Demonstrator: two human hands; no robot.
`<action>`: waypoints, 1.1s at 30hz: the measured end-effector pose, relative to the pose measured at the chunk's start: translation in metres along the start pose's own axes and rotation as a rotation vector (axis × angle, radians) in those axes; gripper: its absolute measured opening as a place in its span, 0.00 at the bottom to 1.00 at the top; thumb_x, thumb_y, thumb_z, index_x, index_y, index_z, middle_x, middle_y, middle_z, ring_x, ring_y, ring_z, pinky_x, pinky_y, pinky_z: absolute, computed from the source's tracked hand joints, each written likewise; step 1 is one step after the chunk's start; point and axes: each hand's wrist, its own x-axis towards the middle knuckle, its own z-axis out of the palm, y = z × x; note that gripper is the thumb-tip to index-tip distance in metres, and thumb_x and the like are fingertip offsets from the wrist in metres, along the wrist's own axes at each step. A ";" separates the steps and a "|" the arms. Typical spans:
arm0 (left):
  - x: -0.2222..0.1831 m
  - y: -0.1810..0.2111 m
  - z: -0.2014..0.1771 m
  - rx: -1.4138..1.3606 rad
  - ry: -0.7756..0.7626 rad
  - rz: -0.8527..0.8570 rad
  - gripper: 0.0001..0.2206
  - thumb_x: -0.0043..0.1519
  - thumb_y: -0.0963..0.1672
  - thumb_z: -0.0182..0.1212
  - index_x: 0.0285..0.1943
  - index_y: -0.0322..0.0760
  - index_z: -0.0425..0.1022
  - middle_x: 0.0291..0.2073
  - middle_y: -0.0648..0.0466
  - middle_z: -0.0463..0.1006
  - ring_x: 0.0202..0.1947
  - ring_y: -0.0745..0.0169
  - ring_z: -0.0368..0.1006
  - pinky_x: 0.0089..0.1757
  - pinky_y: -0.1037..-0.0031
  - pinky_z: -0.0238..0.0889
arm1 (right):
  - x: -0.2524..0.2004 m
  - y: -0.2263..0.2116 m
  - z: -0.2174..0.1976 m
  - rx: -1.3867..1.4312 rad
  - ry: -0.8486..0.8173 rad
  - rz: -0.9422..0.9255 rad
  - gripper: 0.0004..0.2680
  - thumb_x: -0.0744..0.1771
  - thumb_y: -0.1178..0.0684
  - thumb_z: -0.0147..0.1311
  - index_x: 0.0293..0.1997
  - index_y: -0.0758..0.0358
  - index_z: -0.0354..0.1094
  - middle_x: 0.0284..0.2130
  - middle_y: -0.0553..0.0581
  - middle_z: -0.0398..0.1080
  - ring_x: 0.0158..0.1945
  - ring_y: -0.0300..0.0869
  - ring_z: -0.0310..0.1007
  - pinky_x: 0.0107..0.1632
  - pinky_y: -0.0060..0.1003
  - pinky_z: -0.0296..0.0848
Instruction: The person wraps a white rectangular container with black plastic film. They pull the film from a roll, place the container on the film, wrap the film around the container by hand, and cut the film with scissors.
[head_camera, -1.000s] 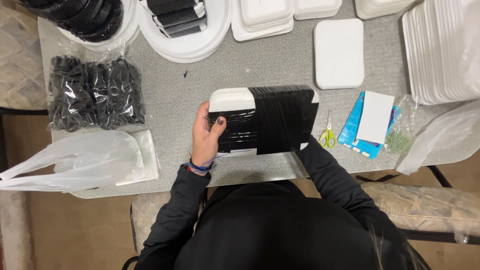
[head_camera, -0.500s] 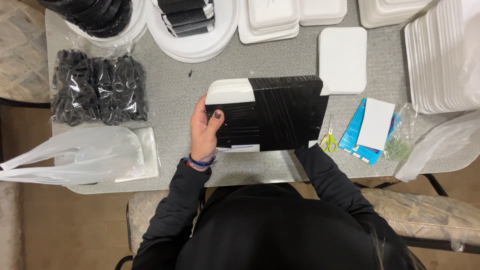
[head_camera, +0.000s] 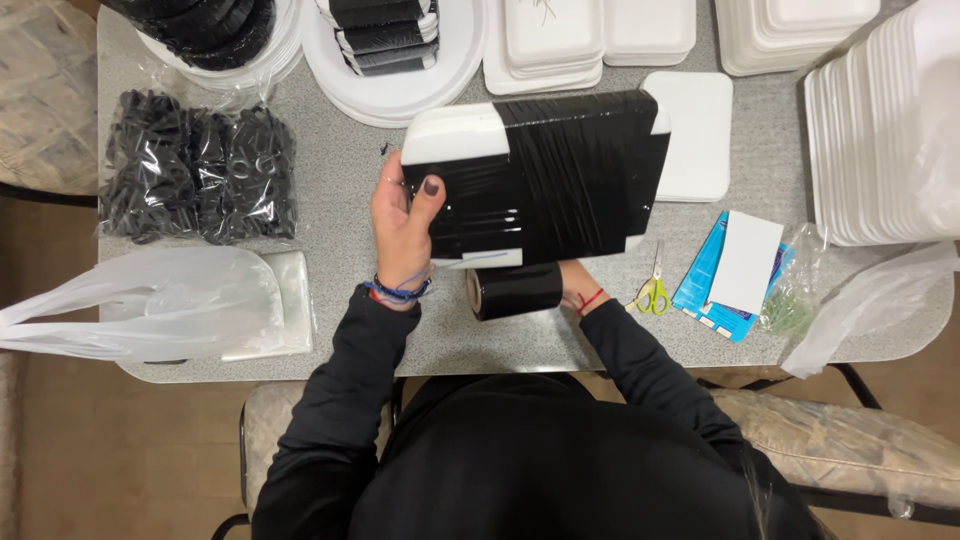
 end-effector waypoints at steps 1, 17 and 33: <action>0.004 0.001 0.002 -0.002 0.001 0.002 0.23 0.70 0.47 0.64 0.68 0.24 0.68 0.56 0.50 0.75 0.56 0.65 0.69 0.59 0.74 0.62 | -0.008 -0.016 0.015 -0.003 -0.001 -0.001 0.15 0.67 0.63 0.61 0.60 0.77 0.70 0.45 0.65 0.77 0.43 0.46 0.79 0.44 0.35 0.80; 0.054 -0.021 -0.006 -0.038 -0.012 0.135 0.21 0.70 0.44 0.64 0.68 0.24 0.65 0.57 0.50 0.74 0.58 0.64 0.69 0.61 0.74 0.62 | -0.059 -0.045 0.048 -0.278 -0.101 -0.136 0.11 0.65 0.60 0.62 0.52 0.68 0.74 0.37 0.50 0.78 0.38 0.31 0.75 0.44 0.27 0.76; 0.061 -0.045 -0.021 0.105 -0.102 0.221 0.23 0.68 0.45 0.69 0.67 0.28 0.66 0.56 0.52 0.72 0.60 0.62 0.67 0.64 0.72 0.59 | -0.090 -0.089 0.054 -0.455 -0.219 -0.233 0.10 0.64 0.58 0.63 0.49 0.67 0.75 0.37 0.48 0.78 0.40 0.30 0.74 0.47 0.28 0.74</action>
